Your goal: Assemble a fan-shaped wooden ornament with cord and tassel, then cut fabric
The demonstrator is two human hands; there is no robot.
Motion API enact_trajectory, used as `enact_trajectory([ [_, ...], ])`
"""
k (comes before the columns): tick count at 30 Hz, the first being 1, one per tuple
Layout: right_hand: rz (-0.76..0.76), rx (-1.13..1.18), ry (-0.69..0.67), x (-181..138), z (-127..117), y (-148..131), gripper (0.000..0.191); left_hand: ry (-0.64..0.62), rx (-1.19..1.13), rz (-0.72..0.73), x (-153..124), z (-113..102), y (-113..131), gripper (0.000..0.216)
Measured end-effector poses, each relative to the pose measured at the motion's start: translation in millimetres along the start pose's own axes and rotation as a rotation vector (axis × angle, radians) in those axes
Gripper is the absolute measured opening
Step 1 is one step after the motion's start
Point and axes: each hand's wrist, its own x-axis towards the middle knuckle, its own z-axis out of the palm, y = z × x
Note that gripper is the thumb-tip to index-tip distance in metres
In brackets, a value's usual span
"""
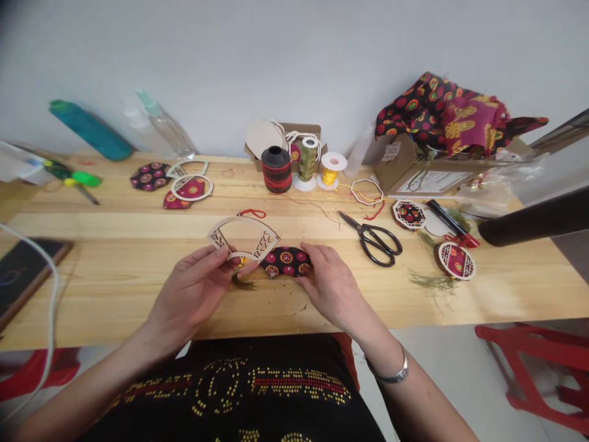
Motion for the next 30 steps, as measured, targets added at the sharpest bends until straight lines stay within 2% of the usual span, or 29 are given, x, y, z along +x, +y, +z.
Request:
enact_trajectory([
  [9, -0.002, -0.015, 0.012, -1.2, 0.5, 0.1, 0.05, -0.011, 0.031, 0.008, -1.5, -1.3, 0.2, 0.009],
  [12, 0.011, 0.031, 0.1, -4.0, -2.3, 2.2, 0.053, -0.009, 0.065, 0.016, -1.9, -1.8, 0.1, 0.01],
  [16, 0.077, 0.274, 0.215, -5.5, -8.9, -1.6, 0.032, -0.021, 0.07, 0.011, -1.9, -0.7, -1.0, 0.01],
  [19, 0.167, 0.563, 0.156, -1.5, -13.9, -5.3, 0.026, -0.041, 0.088, 0.002, -2.3, 0.1, -2.4, 0.009],
  [24, 0.321, 1.019, -0.027, 11.7, -20.1, -2.8, 0.049, -0.091, 0.205, -0.082, -4.2, 2.5, -3.6, 0.012],
  [27, 0.324, 1.123, -0.172, 16.9, -21.2, -1.0, 0.051, -0.099, 0.264, -0.151, -5.3, 4.0, -4.7, 0.015],
  [30, 0.328, 1.077, -0.173, 18.3, -20.7, -0.8, 0.038, -0.095, 0.276, -0.184, -5.5, 3.8, -7.1, 0.016],
])
